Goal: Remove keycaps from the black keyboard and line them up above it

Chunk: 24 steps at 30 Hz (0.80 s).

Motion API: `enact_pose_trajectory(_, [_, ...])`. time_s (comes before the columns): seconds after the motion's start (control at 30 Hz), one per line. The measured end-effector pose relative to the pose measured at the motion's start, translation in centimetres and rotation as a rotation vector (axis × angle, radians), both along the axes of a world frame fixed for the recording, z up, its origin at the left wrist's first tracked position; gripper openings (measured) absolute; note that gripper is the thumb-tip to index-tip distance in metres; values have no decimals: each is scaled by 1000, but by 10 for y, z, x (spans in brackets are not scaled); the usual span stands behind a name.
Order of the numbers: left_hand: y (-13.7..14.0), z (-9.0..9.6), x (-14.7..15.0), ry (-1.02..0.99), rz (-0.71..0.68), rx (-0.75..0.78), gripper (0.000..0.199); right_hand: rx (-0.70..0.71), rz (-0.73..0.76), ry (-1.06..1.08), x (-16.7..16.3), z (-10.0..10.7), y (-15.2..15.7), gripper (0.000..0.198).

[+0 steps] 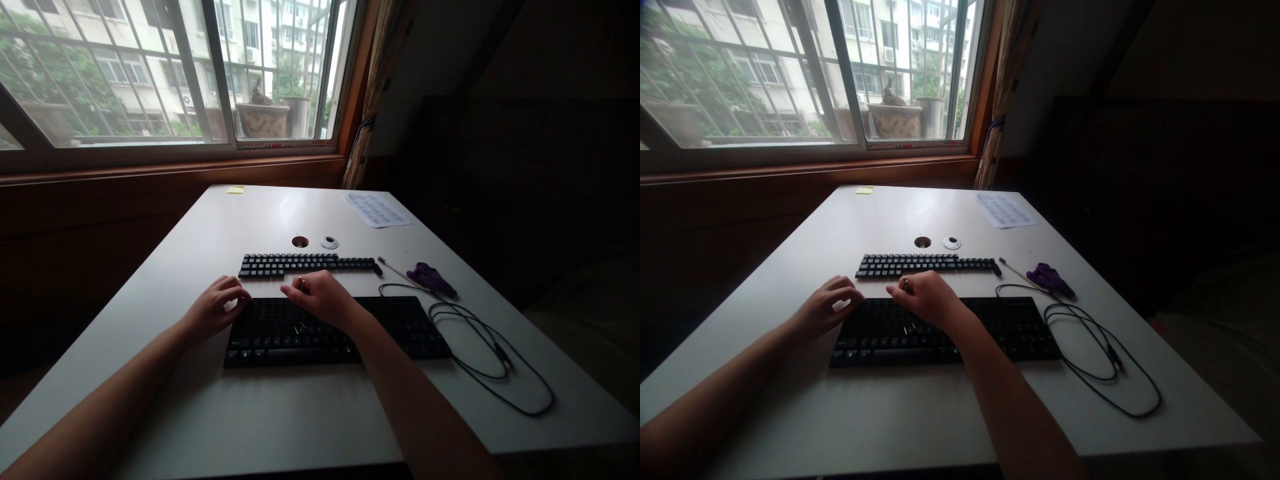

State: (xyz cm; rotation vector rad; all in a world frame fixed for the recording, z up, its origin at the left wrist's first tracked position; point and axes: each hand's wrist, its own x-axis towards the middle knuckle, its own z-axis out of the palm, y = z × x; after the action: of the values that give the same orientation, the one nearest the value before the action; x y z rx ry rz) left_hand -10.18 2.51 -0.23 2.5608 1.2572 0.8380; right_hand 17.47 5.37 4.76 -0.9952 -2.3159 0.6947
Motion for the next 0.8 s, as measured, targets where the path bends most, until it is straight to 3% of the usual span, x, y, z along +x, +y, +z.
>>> enact_pose_trajectory(0.57, [4,-8,-3,-20,-5,14,12,8,56,-205,-13,7,-14,52])
enact_pose_trajectory(0.63, [3,-8,-3,-15,-9,7,12,-90,51,-169,-7,6,-10,51])
enact_pose_trajectory(0.8, [2,-7,-3,-10,-4,-12,13,-516,20,-32,11,-6,8,48])
